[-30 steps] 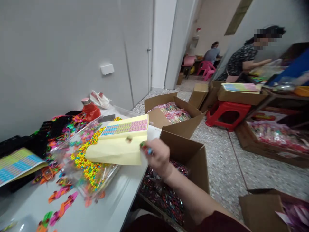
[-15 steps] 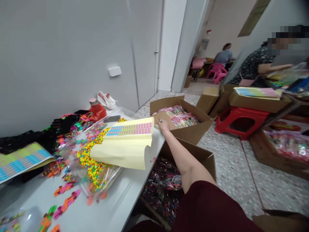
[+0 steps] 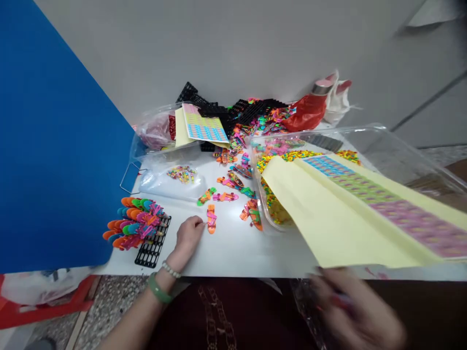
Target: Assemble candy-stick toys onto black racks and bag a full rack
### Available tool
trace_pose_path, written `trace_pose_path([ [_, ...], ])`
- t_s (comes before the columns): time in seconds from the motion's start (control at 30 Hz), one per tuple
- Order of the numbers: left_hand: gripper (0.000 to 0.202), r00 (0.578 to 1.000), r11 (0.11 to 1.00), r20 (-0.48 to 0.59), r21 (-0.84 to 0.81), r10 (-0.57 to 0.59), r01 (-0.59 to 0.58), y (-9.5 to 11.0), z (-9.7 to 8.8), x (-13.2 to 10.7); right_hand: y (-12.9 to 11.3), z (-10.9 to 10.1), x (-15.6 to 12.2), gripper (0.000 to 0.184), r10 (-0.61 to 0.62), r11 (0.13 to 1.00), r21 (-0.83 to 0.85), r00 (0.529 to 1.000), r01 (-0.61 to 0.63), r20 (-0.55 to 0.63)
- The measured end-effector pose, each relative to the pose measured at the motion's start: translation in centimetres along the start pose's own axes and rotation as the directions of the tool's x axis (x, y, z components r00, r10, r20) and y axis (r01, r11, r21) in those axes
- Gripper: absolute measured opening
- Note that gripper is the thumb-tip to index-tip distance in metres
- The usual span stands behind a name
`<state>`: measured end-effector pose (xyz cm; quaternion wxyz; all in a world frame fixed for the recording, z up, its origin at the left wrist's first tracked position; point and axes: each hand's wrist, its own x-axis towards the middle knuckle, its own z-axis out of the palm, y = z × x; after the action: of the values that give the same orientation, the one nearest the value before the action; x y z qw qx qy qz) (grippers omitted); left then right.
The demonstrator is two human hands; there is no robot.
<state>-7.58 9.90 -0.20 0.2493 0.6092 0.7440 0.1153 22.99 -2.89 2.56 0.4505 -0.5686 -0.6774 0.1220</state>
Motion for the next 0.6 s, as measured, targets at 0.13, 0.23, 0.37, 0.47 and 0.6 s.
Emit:
trace_pose_path([
  [0.13, 0.03, 1.0, 0.985, -0.014, 0.175, -0.012, 0.014, 1.8, 0.8, -0.3, -3.7, 7.1, 1.0, 0.013, -0.09, 0.99, 0.138, 0.909, 0.036, 0.408],
  [0.23, 0.03, 0.999, 0.961, -0.001, 0.276, 0.035, -0.034, 2.4, 1.2, -0.4, -3.6, 11.7, 2.9, 0.015, 0.216, 0.955, 0.031, 0.764, -0.295, 0.608],
  [0.37, 0.01, 0.998, 0.98, -0.024, 0.192, 0.066, -0.06, 1.2, 1.2, -0.2, -2.4, 13.9, 5.3, 0.035, 0.287, 0.914, 0.03, 0.696, -0.405, 0.658],
  [0.47, 0.01, 0.997, 0.981, 0.08, -0.195, 0.02, -0.004, -0.2, 0.7, -0.6, -1.8, 14.5, 6.6, 0.036, 0.275, 0.889, 0.095, 0.687, -0.449, 0.672],
  [0.6, 0.015, 0.925, 0.753, 0.38, -0.609, 0.002, 0.249, -1.4, -0.4, -1.9, -1.7, 15.7, 7.5, 0.035, 0.305, 0.815, 0.22, 0.721, -0.535, 0.623],
])
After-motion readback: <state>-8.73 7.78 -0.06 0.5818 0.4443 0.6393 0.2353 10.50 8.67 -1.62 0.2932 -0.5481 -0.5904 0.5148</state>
